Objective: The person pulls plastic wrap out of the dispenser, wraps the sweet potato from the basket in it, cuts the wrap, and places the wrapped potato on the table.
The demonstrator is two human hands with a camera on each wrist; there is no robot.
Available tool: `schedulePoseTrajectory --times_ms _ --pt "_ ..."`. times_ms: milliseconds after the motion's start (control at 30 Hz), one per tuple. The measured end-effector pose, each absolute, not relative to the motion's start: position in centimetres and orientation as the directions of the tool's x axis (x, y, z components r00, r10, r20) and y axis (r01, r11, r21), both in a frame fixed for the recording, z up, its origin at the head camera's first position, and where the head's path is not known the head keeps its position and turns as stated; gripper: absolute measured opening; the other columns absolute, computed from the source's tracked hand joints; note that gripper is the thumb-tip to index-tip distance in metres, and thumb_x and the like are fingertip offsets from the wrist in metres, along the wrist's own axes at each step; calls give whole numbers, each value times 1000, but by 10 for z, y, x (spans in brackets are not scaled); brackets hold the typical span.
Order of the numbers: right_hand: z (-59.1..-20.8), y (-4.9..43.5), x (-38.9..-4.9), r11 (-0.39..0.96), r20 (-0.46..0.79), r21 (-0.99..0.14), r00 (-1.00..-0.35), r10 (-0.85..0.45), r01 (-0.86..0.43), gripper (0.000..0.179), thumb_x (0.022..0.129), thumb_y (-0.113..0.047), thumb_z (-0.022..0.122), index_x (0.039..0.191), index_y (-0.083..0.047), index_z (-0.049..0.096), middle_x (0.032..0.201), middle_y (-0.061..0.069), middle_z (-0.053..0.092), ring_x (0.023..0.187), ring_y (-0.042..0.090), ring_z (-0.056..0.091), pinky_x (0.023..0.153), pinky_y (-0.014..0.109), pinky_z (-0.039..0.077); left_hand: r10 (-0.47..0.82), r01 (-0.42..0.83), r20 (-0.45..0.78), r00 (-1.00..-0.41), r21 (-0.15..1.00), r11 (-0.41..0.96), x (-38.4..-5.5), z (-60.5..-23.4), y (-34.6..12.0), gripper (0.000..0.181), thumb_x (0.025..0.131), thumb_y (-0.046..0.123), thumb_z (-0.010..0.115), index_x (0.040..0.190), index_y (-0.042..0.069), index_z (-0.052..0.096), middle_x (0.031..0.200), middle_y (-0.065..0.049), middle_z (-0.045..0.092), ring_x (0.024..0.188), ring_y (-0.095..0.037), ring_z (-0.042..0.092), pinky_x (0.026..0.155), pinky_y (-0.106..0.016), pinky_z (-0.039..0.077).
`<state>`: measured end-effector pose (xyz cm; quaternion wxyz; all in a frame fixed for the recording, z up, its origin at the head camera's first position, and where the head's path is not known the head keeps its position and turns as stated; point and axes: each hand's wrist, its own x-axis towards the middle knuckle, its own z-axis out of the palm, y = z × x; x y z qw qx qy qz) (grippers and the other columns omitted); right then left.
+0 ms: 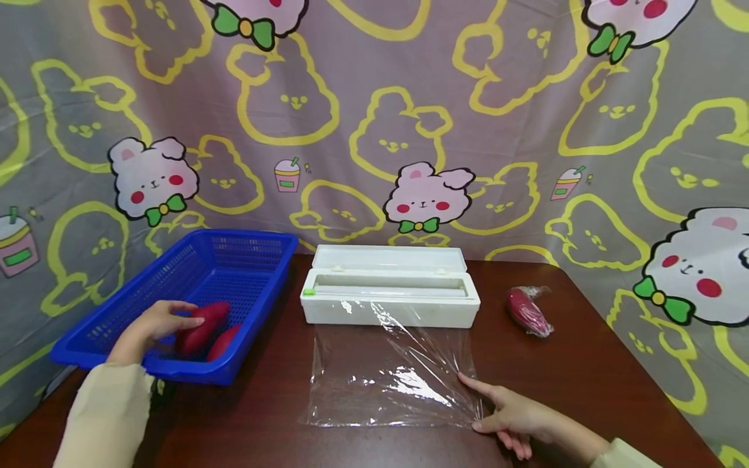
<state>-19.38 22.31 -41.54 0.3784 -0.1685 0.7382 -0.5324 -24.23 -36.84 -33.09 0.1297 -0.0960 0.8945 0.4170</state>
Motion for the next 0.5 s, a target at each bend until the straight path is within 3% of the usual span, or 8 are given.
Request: schedulePoseTrajectory --times_ms 200,333,500 --pt "-417 223 -194 369 -372 -917 -658 -654 152 78 85 -20 60 144 -14 10 43 -1 46 32 6 46 30 18 36 -98 -217 -197 -976 794 568 -240 -326 -366 74 88 34 54 131 -17 20 122 -42 31 91 -35 54 66 -44 50" --pt "-418 224 -195 367 -372 -917 -659 -654 154 78 85 -20 61 144 -14 11 43 -1 46 32 5 46 31 18 37 -76 -99 -66 -995 782 615 -239 -319 -354 72 90 37 50 133 -14 21 123 -41 31 93 -38 54 65 -40 51" --pt "-418 224 -194 366 -374 -917 -665 -646 160 78 84 -20 61 144 -15 11 43 -1 45 32 5 45 30 18 37 18 103 125 -992 718 688 -238 -307 -335 59 94 27 45 134 -11 25 121 -39 36 97 -44 50 64 -36 51"
